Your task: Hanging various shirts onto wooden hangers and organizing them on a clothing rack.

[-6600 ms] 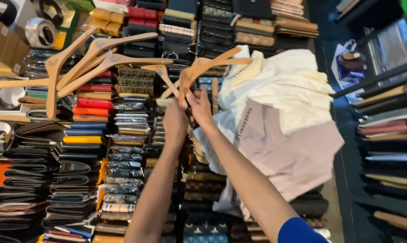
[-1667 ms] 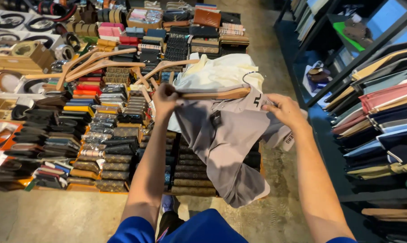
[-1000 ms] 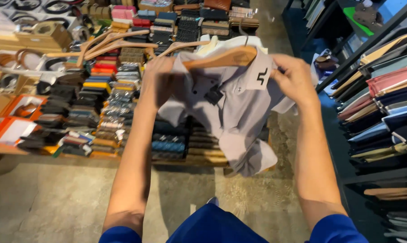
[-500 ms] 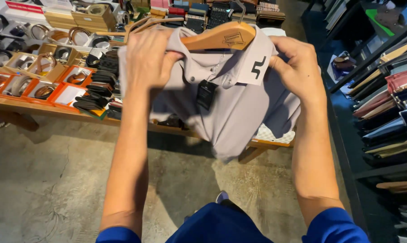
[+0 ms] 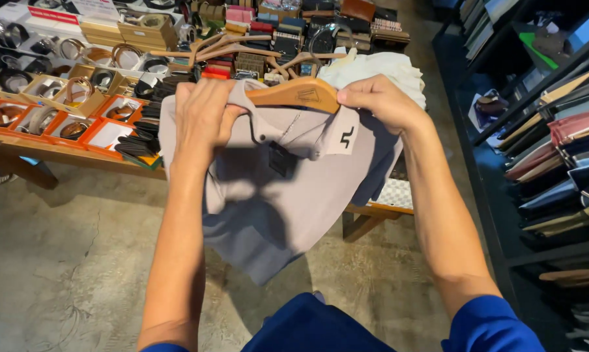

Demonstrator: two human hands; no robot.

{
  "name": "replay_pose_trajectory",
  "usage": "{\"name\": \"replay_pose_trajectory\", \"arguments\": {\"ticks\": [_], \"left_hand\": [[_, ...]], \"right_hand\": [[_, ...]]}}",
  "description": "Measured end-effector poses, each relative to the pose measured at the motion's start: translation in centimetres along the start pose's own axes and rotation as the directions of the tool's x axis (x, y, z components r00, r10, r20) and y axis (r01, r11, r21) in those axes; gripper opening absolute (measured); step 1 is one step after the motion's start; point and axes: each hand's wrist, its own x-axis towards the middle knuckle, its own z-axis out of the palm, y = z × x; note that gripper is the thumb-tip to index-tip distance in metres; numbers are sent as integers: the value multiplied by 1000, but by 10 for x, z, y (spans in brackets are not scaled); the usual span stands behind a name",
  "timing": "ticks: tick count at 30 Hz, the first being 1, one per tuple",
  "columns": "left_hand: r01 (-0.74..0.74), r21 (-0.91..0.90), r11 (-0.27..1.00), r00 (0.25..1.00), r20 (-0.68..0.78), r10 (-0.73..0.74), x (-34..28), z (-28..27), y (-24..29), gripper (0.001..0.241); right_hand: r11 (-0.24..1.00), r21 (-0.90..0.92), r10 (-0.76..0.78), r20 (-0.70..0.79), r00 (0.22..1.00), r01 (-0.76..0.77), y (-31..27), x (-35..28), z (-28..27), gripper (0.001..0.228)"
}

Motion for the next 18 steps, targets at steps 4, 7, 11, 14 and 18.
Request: {"name": "replay_pose_trajectory", "arguments": {"ticks": [4,7,11,14,18], "left_hand": [[23,-63,998,999,37,-21,-8,-2,4,37],[47,-75,996,998,33,-45,-22,16,-4,41],[82,-147,986,997,12,-81,-41,47,-22,45],[79,-129,989,985,-143,-97,-49,65,-20,43],[394,-47,918,860,-333,-386,-97,110,20,58]], "right_hand": [[982,184,-50,38,998,42,34,8,5,7],[959,72,-273,-41,961,276,32,-4,9,6],[886,-327,-325,71,943,329,1,-20,29,62],[782,-534,-364,28,931,321,8,-11,42,57],[739,-605,-361,15,932,296,9,-9,46,56]]}}
